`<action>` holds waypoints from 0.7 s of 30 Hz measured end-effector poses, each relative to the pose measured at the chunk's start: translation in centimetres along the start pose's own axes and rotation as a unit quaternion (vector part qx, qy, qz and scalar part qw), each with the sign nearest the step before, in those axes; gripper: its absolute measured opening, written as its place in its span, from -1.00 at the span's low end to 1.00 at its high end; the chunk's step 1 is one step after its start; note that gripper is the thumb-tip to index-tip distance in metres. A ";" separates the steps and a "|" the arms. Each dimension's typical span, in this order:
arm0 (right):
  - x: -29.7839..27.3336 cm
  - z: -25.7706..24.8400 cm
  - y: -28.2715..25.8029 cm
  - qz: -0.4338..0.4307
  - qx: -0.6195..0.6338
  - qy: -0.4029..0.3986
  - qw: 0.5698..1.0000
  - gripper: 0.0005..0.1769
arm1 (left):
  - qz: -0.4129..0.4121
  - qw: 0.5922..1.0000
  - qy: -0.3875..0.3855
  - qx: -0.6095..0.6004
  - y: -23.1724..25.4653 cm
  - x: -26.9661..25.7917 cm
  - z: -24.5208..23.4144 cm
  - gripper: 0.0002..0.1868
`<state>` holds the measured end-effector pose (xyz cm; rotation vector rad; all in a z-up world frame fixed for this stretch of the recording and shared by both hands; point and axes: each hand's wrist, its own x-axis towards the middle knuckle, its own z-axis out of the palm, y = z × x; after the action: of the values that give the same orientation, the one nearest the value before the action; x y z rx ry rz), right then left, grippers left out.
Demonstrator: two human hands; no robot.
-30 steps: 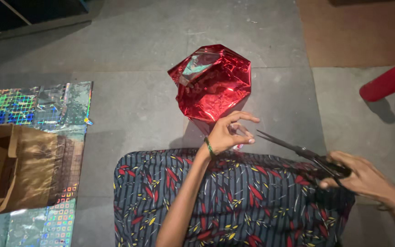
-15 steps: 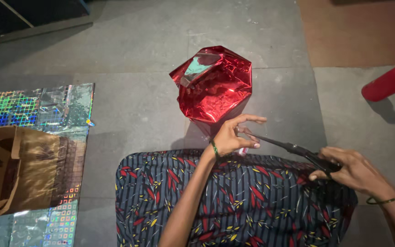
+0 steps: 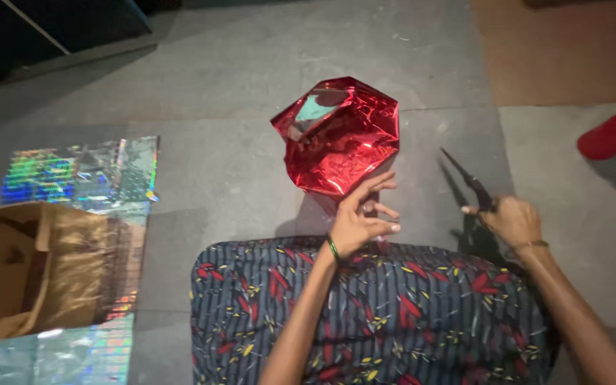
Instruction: The person wraps a rectangular box with red metallic wrapping paper. They fold the paper around the box, use scissors to cut the paper, and secure the folds with clear adhesive tape.
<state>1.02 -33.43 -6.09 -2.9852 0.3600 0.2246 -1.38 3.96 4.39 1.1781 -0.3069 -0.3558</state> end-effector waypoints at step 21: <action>-4.7 -6.2 -15.6 -0.113 0.614 -0.038 0.780 -0.61 | 0.072 0.989 0.011 -0.133 3.5 -3.4 1.1 0.05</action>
<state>1.13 -18.24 2.41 -1.6736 0.0560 0.0352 -4.50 5.62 7.94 0.8927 -0.3137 -0.2494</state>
